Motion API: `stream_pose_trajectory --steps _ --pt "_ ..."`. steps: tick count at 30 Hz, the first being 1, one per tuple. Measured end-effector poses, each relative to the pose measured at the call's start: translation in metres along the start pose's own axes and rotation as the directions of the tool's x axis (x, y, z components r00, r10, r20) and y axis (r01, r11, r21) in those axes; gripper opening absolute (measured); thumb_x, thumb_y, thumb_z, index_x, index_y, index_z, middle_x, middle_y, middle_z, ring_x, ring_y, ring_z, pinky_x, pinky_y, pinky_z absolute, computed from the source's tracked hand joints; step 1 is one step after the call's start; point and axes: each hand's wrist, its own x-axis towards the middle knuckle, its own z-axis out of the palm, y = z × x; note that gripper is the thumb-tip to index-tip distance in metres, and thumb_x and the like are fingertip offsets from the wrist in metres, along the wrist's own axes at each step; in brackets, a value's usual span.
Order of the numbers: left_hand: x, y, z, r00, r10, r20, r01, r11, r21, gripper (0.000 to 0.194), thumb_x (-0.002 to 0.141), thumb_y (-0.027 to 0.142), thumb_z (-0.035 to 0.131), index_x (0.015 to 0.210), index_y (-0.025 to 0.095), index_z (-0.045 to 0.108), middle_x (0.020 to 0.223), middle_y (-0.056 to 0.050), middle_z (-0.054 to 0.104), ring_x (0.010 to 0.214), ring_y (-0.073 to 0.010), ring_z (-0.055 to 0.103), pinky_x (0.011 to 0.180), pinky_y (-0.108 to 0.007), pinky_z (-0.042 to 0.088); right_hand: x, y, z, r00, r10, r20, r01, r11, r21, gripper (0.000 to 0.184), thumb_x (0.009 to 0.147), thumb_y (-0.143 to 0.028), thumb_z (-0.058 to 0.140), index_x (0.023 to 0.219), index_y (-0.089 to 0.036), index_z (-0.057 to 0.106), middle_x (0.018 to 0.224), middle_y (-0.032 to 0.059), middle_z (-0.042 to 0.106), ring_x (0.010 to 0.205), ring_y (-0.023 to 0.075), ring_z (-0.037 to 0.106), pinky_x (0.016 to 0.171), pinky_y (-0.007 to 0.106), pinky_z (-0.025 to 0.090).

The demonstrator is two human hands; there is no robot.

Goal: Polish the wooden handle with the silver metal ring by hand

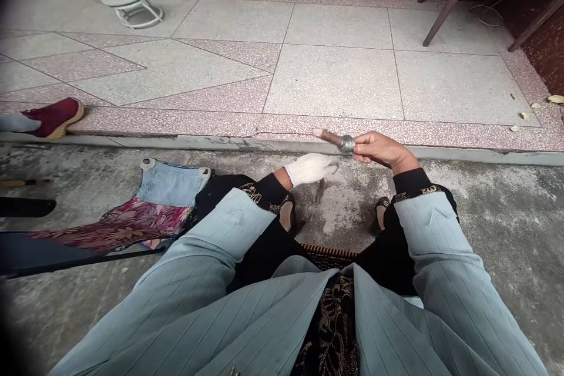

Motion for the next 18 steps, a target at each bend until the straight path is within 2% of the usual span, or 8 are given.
stream_pose_trajectory --steps 2,6,9,11,13,15,16,18 --pt "0.0 0.002 0.0 0.999 0.003 0.037 -0.005 0.999 0.051 0.031 0.097 0.037 0.036 0.102 0.021 0.063 0.086 -0.005 0.07 0.071 -0.0194 0.061 0.058 -0.028 0.034 0.0 0.001 -0.003 0.989 0.025 -0.143 -0.026 1.0 -0.004 0.037 0.081 -0.049 0.072 0.074 -0.014 0.063 0.063 -0.0011 0.055 0.051 0.0064 0.041 0.049 0.023 0.028" --pt "-0.003 0.01 0.0 0.998 0.051 0.049 -0.057 0.991 0.121 0.03 0.098 0.037 0.037 0.103 0.024 0.063 0.087 -0.004 0.071 0.073 -0.0194 0.063 0.058 -0.028 0.034 0.003 0.002 -0.008 0.954 0.114 -0.278 -0.157 0.978 -0.134 0.04 0.078 -0.051 0.072 0.068 -0.015 0.06 0.061 -0.0001 0.055 0.049 0.0074 0.042 0.049 0.024 0.03" --pt "-0.004 0.013 0.003 0.997 0.066 0.039 -0.072 0.974 0.214 0.03 0.098 0.034 0.036 0.108 0.022 0.062 0.085 -0.007 0.071 0.072 -0.0201 0.065 0.06 -0.028 0.036 0.01 0.006 -0.008 0.898 0.185 -0.4 -0.325 0.892 -0.315 0.034 0.08 -0.048 0.068 0.072 -0.015 0.064 0.059 -0.0002 0.055 0.05 0.0089 0.044 0.053 0.026 0.033" --pt "-0.003 0.013 0.006 0.997 0.078 0.025 -0.082 0.964 0.255 0.03 0.099 0.032 0.037 0.109 0.021 0.063 0.085 -0.009 0.071 0.073 -0.0208 0.066 0.062 -0.028 0.039 0.017 0.009 -0.005 0.848 0.208 -0.488 -0.45 0.769 -0.454 0.032 0.083 -0.046 0.064 0.077 -0.015 0.068 0.062 0.0013 0.057 0.054 0.0113 0.047 0.055 0.027 0.034" --pt "-0.002 0.012 0.007 0.996 0.091 0.022 -0.093 0.953 0.287 0.029 0.098 0.03 0.039 0.11 0.019 0.063 0.085 -0.01 0.071 0.076 -0.0219 0.068 0.063 -0.028 0.041 0.023 0.013 0.0 0.822 0.204 -0.531 -0.537 0.586 -0.607 0.033 0.086 -0.046 0.061 0.082 -0.015 0.071 0.07 0.0051 0.062 0.063 0.0152 0.053 0.058 0.029 0.034" --pt "-0.003 0.011 0.006 0.997 0.078 0.026 -0.082 0.943 0.323 0.027 0.097 0.028 0.041 0.11 0.018 0.063 0.084 -0.011 0.071 0.077 -0.0232 0.069 0.064 -0.028 0.042 0.029 0.017 0.006 0.826 0.228 -0.515 -0.562 0.394 -0.727 0.033 0.087 -0.046 0.06 0.086 -0.016 0.073 0.081 0.0093 0.067 0.073 0.0193 0.057 0.06 0.03 0.035" --pt "-0.004 0.011 0.005 0.998 0.061 0.024 -0.066 0.939 0.338 0.027 0.097 0.028 0.042 0.11 0.018 0.063 0.083 -0.011 0.071 0.076 -0.0237 0.069 0.064 -0.029 0.042 0.031 0.019 0.008 0.83 0.264 -0.492 -0.557 0.326 -0.764 0.032 0.087 -0.045 0.061 0.087 -0.016 0.074 0.084 0.0108 0.068 0.075 0.0204 0.058 0.061 0.031 0.035" --pt "-0.006 0.01 -0.002 1.0 0.018 0.009 -0.02 0.936 0.351 0.028 0.097 0.028 0.04 0.109 0.018 0.063 0.081 -0.011 0.07 0.073 -0.0237 0.068 0.063 -0.029 0.041 0.032 0.022 0.011 0.832 0.387 -0.397 -0.519 0.289 -0.805 0.029 0.085 -0.043 0.064 0.084 -0.016 0.074 0.081 0.0116 0.068 0.071 0.0201 0.057 0.061 0.032 0.035"
